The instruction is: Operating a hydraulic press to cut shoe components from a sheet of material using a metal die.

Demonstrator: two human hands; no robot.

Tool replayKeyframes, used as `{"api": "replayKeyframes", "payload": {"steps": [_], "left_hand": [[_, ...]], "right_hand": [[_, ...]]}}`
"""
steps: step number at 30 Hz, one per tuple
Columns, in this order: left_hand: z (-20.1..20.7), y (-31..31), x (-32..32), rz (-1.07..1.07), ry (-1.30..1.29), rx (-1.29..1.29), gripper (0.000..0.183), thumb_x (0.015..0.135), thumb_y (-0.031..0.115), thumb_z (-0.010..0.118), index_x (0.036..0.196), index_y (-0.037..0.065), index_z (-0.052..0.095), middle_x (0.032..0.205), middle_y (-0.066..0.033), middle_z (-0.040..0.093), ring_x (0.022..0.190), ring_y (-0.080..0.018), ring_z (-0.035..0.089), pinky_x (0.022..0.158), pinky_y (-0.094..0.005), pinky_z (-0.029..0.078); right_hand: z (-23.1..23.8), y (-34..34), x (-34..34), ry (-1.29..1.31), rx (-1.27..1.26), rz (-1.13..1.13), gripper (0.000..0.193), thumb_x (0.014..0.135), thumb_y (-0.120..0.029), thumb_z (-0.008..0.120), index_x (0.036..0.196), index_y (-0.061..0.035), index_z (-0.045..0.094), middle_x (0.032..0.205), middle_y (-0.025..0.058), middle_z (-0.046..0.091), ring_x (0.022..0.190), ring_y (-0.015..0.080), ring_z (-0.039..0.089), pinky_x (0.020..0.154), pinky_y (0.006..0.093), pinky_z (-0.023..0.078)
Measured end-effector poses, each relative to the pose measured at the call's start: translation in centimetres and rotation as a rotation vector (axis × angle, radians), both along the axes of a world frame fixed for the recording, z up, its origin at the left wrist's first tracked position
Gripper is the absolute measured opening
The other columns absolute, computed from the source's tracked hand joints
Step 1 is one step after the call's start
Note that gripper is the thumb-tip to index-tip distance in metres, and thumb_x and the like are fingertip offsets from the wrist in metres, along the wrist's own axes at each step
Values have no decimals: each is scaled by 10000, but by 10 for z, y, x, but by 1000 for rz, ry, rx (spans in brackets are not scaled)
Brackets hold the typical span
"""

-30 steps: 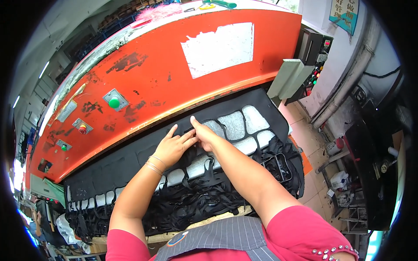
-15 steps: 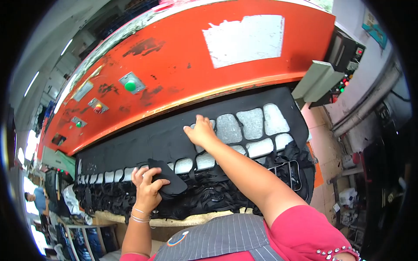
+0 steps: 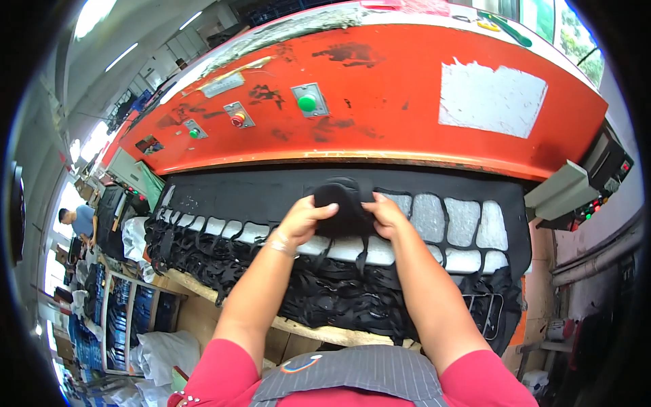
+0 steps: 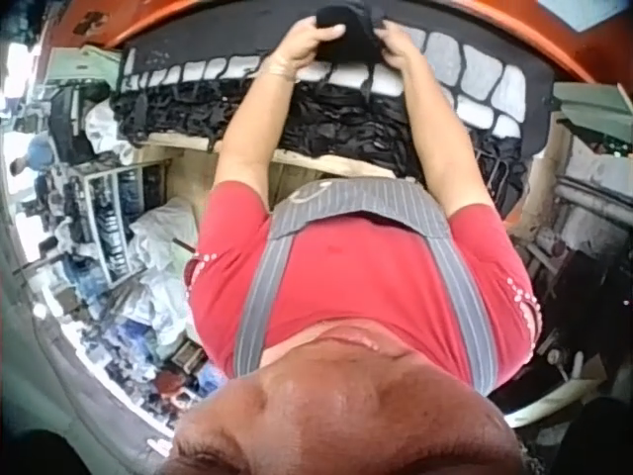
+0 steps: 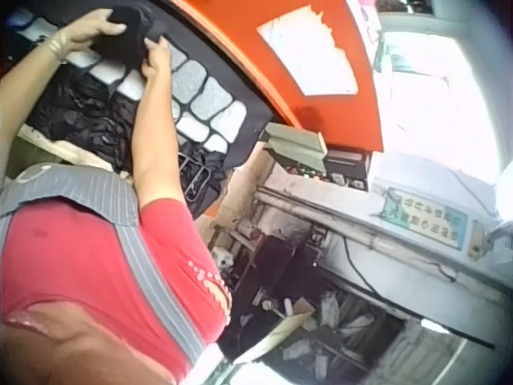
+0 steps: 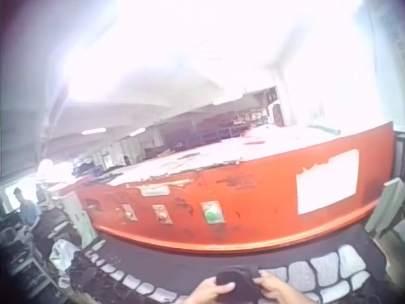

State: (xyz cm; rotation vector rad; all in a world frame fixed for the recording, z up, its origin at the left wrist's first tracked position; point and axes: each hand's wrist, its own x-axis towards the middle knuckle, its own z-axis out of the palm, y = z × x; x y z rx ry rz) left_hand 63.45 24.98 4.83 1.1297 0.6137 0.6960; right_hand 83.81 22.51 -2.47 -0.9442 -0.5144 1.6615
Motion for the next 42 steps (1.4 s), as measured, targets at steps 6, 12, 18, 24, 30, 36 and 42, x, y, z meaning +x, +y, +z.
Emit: {"api": "replayKeyframes", "payload": {"steps": [6, 12, 18, 24, 30, 36, 42], "left_hand": [[-21, 36, 46, -106, 257, 171, 455, 775, 160, 775, 1151, -25, 599, 1058, -90, 673, 932, -181, 640, 855, -321, 507], [-28, 4, -11, -23, 326, 832, 363, 701, 136, 814, 982, 13, 620, 924, -160, 664, 863, -300, 661, 777, -369, 512], [40, 7, -113, -455, 70, 974, 549, 586, -120, 563, 1097, 71, 617, 983, -130, 620, 917, -328, 611, 797, -387, 503], [72, 116, -177, -79, 530, 1549, 842, 582, -139, 599, 1380, 88, 454, 1003, -83, 656, 907, -297, 604, 887, -375, 454], [5, 161, -201, -342, 1112, 1297, 649, 571, 108, 819, 1186, 123, 611, 971, -56, 592, 1029, -264, 542, 1018, -449, 353], [53, 151, -109, -661, 1031, 2017, 119, 737, 175, 627, 787, 135, 727, 1071, -43, 608, 1170, -230, 507, 1128, -488, 249], [9, 136, -51, -846, 716, 2239, 155, 746, 195, 593, 727, 125, 730, 1177, -38, 611, 1215, -208, 491, 1157, -425, 245]], "right_hand": [[-27, -4, 27, 161, 137, 91, 309, 928, -141, 576, 1223, -49, 572, 1192, 122, 621, 1063, 236, 623, 954, 393, 504], [-2, 18, -3, -53, -35, -45, 380, 934, -314, 599, 1186, -30, 585, 892, 48, 657, 814, 180, 645, 796, 332, 532], [-7, 41, -32, -340, -127, -248, 383, 928, -292, 617, 1173, -4, 550, 735, 18, 545, 631, 145, 528, 670, 335, 492], [28, 84, -104, -1143, -295, -455, 650, 826, -411, 687, 1270, 26, 506, 1294, 223, 527, 1064, 308, 594, 846, 375, 504], [41, 98, -143, -795, -475, -231, 602, 862, -415, 652, 1166, 96, 560, 1002, 180, 657, 875, 295, 644, 730, 385, 524], [21, 103, -133, 109, -123, -417, 567, 951, -465, 520, 1194, 46, 551, 1076, 170, 645, 913, 250, 649, 749, 382, 546], [-7, 89, -116, 186, 4, -445, 476, 959, -520, 476, 1076, -70, 575, 942, 74, 634, 847, 185, 635, 775, 322, 496]]}}
